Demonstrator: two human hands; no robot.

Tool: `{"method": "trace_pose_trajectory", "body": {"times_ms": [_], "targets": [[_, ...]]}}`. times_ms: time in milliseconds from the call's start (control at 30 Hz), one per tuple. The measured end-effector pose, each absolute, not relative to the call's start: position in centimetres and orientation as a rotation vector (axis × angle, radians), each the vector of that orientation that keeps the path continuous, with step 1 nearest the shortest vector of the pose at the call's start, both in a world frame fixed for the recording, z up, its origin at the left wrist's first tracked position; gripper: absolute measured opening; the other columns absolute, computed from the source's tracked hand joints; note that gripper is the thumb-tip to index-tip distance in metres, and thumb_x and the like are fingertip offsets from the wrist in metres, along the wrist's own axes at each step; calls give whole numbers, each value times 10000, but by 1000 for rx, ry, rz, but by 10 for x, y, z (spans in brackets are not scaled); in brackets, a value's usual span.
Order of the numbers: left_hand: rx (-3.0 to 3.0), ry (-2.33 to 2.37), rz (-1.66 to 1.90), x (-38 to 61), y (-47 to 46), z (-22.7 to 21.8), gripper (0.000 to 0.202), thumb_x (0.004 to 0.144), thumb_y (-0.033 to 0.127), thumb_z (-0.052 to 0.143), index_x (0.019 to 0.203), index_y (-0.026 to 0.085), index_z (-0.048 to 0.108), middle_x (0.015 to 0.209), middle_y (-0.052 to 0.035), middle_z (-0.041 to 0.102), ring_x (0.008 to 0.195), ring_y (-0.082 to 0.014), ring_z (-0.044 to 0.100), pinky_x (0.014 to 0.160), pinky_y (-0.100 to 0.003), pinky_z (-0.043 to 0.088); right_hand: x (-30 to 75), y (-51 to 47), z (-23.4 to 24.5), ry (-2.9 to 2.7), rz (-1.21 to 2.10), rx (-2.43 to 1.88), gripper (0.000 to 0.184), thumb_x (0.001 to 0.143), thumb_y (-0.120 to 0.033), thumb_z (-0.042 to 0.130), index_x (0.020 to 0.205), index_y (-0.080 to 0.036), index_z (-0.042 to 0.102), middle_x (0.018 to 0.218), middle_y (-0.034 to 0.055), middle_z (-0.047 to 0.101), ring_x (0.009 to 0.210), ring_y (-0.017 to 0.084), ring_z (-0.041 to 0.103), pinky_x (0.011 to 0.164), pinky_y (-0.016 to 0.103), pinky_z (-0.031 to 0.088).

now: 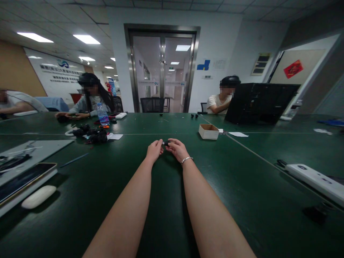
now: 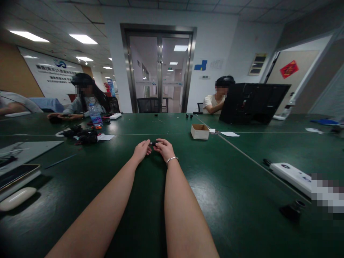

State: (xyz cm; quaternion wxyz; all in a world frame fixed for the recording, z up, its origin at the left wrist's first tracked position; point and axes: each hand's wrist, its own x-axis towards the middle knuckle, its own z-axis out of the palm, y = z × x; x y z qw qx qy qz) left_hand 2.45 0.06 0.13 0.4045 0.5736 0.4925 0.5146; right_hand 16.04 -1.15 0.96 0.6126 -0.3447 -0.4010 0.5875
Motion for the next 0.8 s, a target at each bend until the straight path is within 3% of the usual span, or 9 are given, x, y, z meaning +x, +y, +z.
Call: {"method": "trace_pose_trajectory", "body": {"times_ms": [100,200,300,400,533,700,800], "targets": [[1439,1246,1302,25,0,2,289,796,430,529,720,154,572,587,-14,571,475,-105,533,443,-193,407,160,-11,9,-940,1361,-807,193,671,-39,644,822,-159,621,656,-8,617,599,112,634,597,230,558],[1472,1306,1296,25,-2,3,389,821,492,459,666,152,567,561,-28,567,463,-114,531,440,-206,403,160,-11,9,-956,1370,-802,195,667,-44,650,821,-160,623,663,-8,619,609,113,635,617,244,566],[1436,1306,1367,26,-3,3,349,810,500,478,805,164,572,578,-18,578,476,-122,547,457,-213,419,159,-12,9,-946,1371,-804,194,661,-38,650,809,-160,621,653,-10,616,603,115,635,614,246,567],[1410,1249,1398,25,-3,3,279,776,401,562,925,166,553,592,2,568,477,-106,529,462,-199,404,159,-12,9,-939,1370,-820,188,665,-28,638,804,-154,622,636,-7,612,596,118,635,599,239,564],[1477,1273,1411,24,-1,4,250,818,385,483,870,161,580,531,20,499,462,-93,465,453,-183,349,159,-11,9,-947,1394,-811,193,668,-21,627,807,-156,623,613,-17,596,587,114,631,616,247,568],[1456,1247,1398,26,0,2,221,799,322,495,942,180,586,638,16,534,468,-82,452,452,-184,347,159,-9,8,-933,1394,-816,197,670,-21,616,810,-160,623,595,-24,589,582,114,627,620,255,572],[1498,1240,1388,26,-1,3,274,831,375,439,857,166,613,569,12,503,457,-90,444,439,-186,335,159,-9,8,-944,1398,-822,189,671,-31,626,810,-159,628,598,-18,595,582,115,628,607,249,572]]}}
